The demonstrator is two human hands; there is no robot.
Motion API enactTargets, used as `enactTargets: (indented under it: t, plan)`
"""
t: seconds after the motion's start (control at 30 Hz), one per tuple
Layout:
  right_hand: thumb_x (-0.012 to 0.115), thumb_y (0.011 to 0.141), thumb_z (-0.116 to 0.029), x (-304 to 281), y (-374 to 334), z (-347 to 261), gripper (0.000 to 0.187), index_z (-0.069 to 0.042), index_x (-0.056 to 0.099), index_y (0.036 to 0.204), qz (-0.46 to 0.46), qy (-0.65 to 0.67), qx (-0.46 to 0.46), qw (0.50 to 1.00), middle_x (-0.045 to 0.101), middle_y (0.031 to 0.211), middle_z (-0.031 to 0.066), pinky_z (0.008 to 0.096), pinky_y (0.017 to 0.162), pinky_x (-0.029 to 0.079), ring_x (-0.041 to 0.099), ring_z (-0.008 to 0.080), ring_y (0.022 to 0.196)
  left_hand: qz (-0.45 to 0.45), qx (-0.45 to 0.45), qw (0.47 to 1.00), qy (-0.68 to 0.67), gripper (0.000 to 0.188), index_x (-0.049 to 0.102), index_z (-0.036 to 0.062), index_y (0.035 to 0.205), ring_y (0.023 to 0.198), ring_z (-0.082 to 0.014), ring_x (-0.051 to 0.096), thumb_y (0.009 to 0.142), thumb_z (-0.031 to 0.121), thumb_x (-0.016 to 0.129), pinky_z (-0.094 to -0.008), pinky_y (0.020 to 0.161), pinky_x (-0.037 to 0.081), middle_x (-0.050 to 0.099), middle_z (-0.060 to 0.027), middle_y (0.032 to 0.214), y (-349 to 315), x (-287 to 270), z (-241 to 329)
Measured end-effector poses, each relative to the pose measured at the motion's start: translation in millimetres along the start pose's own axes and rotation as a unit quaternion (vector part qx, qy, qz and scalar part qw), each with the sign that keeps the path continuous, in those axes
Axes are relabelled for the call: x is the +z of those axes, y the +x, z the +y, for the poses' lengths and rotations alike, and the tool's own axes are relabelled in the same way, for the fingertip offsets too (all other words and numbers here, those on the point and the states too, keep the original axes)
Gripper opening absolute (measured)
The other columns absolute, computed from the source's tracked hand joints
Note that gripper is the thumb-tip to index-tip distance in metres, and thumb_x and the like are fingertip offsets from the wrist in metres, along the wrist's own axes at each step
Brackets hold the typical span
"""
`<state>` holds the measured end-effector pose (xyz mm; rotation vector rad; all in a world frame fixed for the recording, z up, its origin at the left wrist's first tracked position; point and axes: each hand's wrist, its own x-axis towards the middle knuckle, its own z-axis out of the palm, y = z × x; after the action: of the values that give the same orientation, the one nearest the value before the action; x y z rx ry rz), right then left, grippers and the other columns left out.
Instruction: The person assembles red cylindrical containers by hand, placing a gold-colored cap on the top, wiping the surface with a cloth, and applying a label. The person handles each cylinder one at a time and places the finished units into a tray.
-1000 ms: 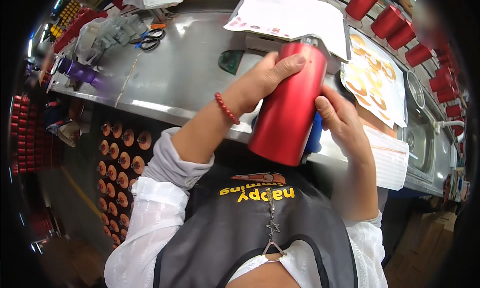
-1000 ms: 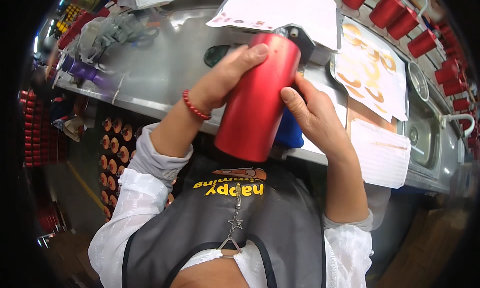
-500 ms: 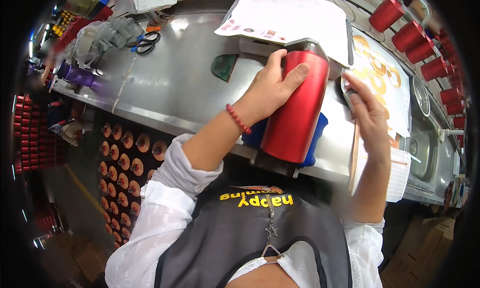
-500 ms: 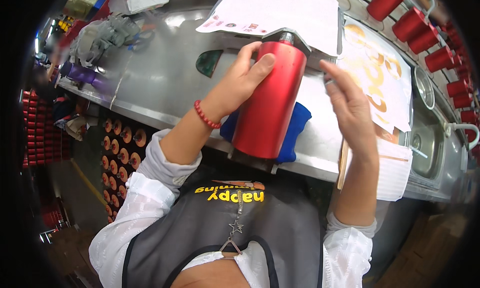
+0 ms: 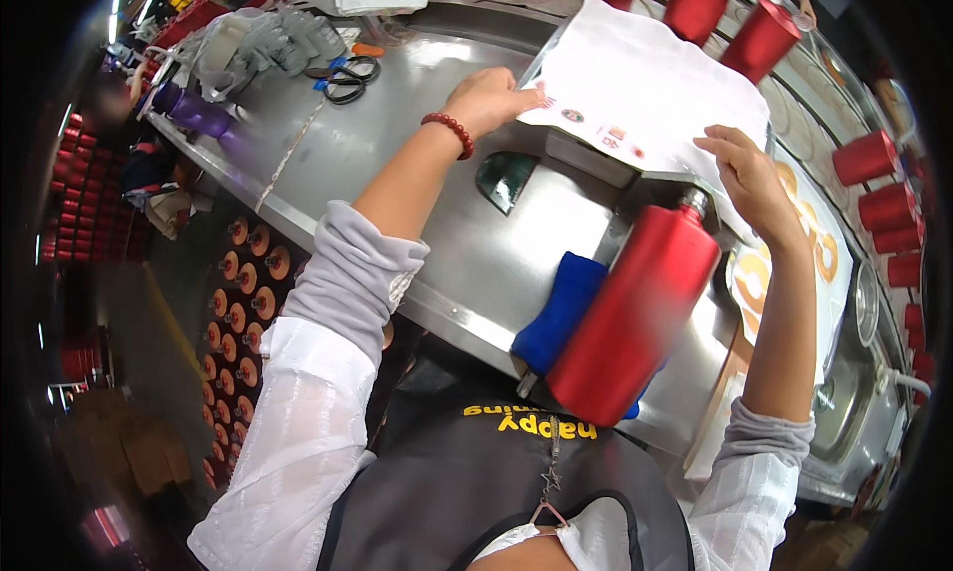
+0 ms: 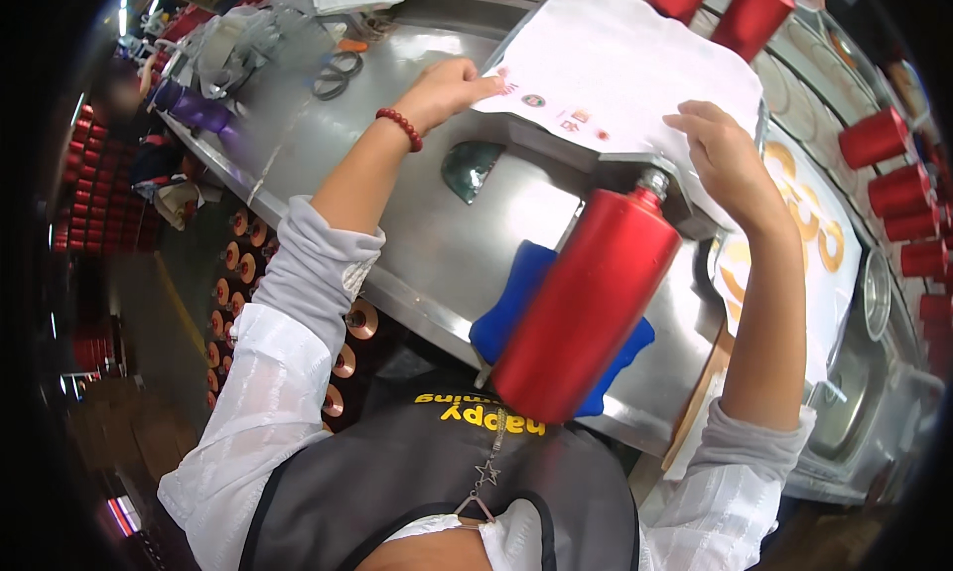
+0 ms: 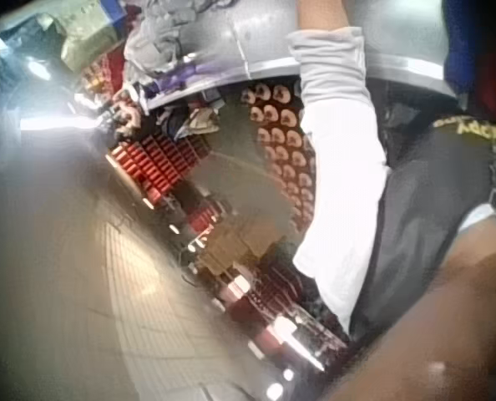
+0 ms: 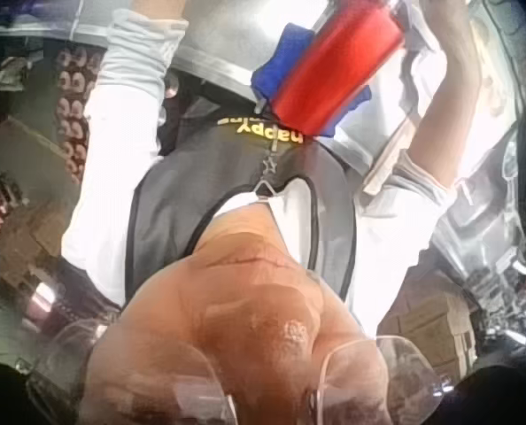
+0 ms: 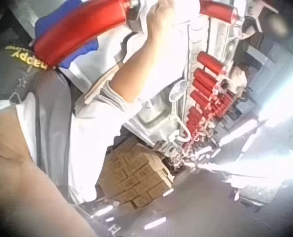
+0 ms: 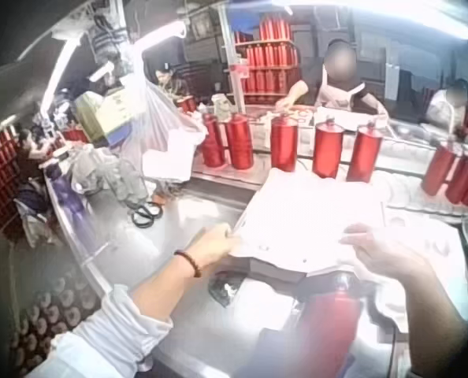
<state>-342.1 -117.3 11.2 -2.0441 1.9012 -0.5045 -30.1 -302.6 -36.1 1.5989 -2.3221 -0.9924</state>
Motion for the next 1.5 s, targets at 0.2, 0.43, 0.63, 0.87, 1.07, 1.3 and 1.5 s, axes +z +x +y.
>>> enactTargets:
  t: [0.2,0.43,0.63,0.87,1.07,1.3,1.5]
  plan:
    - [0.051,0.096,0.004,7,-20,-4,0.026,0.003,0.068,0.115,-0.009,0.035,0.029,0.999,0.064,0.125,0.0185,0.0373,0.099,0.048,0.061,0.0339,0.116,-0.013,0.023,0.999,0.030,0.046,0.069,0.0022,0.078,0.075,-0.0295,0.065,0.092,0.045,0.057,-0.0417,0.073,0.050,0.069,-0.0160,0.079,-4,-8,9]
    - [0.051,0.097,0.003,13,-23,-3,0.024,0.004,0.069,0.113,-0.018,0.042,0.023,0.999,0.065,0.120,0.0179,0.0373,0.098,0.048,0.062,0.0341,0.112,0.167,0.197,0.906,0.334,0.028,0.070,0.0061,0.083,0.081,-0.0350,0.067,0.094,0.028,0.057,-0.0462,0.072,0.054,0.069,-0.0172,0.089,-16,2,21]
    - [0.052,0.091,-0.001,21,-24,1,0.021,0.006,0.069,0.102,0.051,0.062,-0.024,0.996,0.067,0.104,0.0232,0.0417,0.089,0.050,0.064,0.0407,0.097,0.265,0.274,0.878,0.290,0.028,0.062,0.0036,0.081,0.078,-0.0346,0.065,0.093,0.029,0.062,-0.0461,0.072,0.052,0.067,-0.0177,0.085,-14,6,21]
    - [0.052,0.092,-0.002,26,-24,6,0.021,0.006,0.070,0.099,0.062,0.067,-0.022,0.996,0.067,0.103,0.0235,0.0429,0.087,0.050,0.063,0.0410,0.096,0.103,0.106,0.972,0.182,0.039,0.060,0.0026,0.083,0.079,-0.0342,0.061,0.095,0.040,0.061,-0.0448,0.075,0.048,0.064,-0.0167,0.082,-3,-1,30]
    - [0.051,0.092,-0.003,26,-26,11,0.023,0.004,0.072,0.100,0.065,0.055,-0.022,0.996,0.067,0.103,0.0237,0.0441,0.087,0.051,0.064,0.0416,0.094,0.232,0.266,0.889,0.293,0.034,0.063,0.0034,0.085,0.083,-0.0394,0.064,0.096,0.036,0.060,-0.0485,0.071,0.050,0.063,-0.0172,0.086,-11,7,29]
    - [0.051,0.092,-0.005,27,-22,13,0.024,0.004,0.072,0.100,0.058,0.039,-0.012,0.997,0.067,0.105,0.0236,0.0435,0.089,0.051,0.064,0.0417,0.096,0.281,0.287,0.865,0.302,0.030,0.064,0.0057,0.085,0.081,-0.0373,0.065,0.096,0.033,0.060,-0.0467,0.072,0.051,0.066,-0.0158,0.084,-10,2,26]
    - [0.051,0.092,-0.005,29,-25,10,0.023,0.003,0.072,0.098,0.059,0.023,-0.007,0.998,0.066,0.103,0.0236,0.0446,0.088,0.051,0.064,0.0418,0.095,0.091,0.063,0.987,0.118,0.039,0.062,0.0040,0.086,0.084,-0.0341,0.066,0.093,0.042,0.061,-0.0422,0.074,0.049,0.070,-0.0141,0.087,8,-1,25]
